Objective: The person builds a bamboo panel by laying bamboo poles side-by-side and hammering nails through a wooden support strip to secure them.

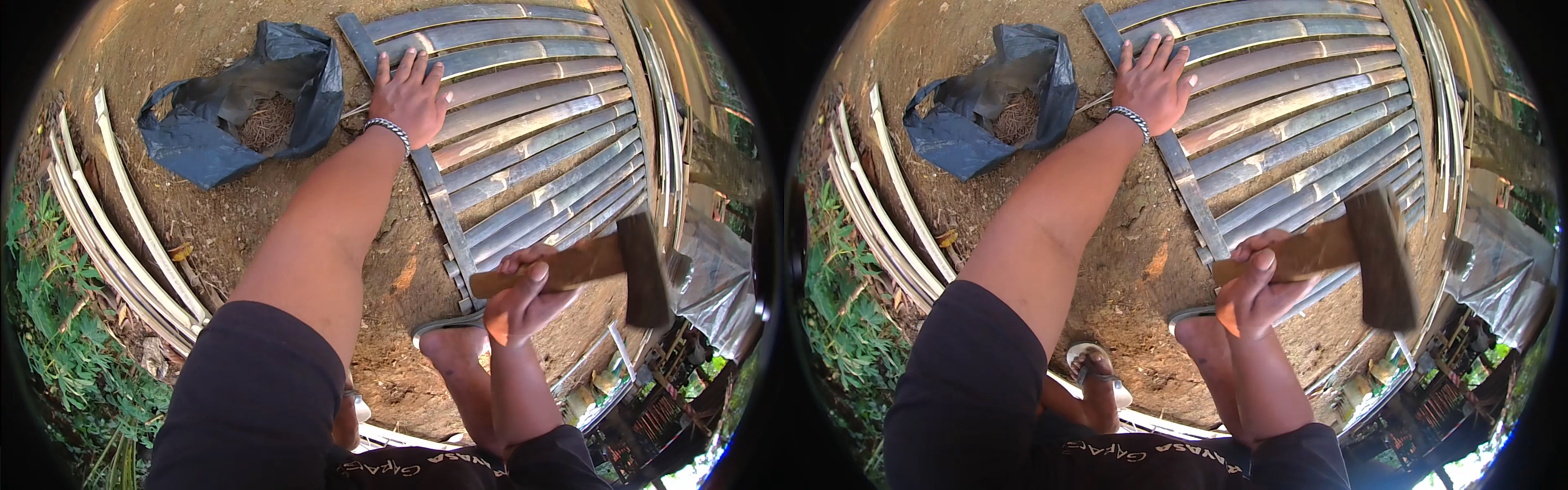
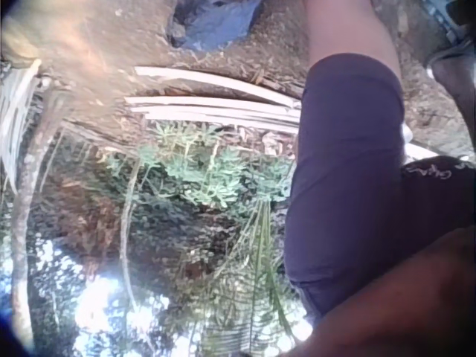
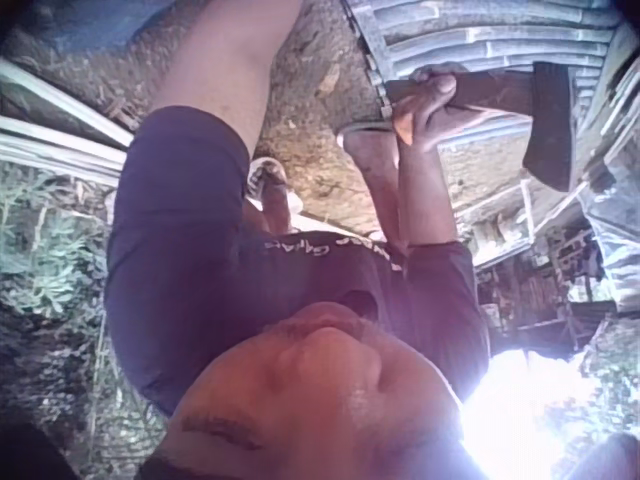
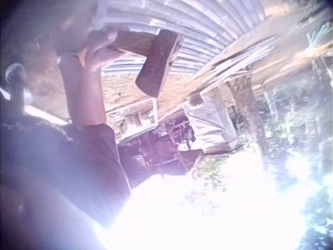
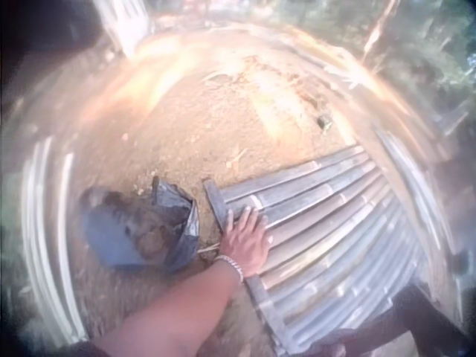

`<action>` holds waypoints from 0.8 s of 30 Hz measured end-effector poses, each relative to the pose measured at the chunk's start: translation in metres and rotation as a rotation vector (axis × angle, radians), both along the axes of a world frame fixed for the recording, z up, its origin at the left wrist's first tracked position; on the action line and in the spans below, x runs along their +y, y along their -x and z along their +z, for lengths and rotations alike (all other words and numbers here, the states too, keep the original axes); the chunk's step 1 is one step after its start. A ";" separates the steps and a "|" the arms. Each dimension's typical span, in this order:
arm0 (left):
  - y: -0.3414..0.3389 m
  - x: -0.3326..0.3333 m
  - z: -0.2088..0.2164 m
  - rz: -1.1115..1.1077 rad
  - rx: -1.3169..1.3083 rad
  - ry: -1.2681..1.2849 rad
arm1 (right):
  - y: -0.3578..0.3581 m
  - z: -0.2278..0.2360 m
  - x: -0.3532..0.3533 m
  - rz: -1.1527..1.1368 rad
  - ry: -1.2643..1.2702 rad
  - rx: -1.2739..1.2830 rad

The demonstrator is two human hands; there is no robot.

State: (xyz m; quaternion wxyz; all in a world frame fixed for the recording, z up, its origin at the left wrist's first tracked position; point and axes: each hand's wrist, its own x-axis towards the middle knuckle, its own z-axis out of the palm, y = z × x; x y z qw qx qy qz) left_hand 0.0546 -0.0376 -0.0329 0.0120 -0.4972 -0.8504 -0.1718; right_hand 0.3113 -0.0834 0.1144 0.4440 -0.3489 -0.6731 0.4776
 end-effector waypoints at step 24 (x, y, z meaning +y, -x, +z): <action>-0.001 -0.001 -0.003 -0.027 -0.012 -0.064 | -0.025 -0.070 -0.044 0.183 0.068 -0.913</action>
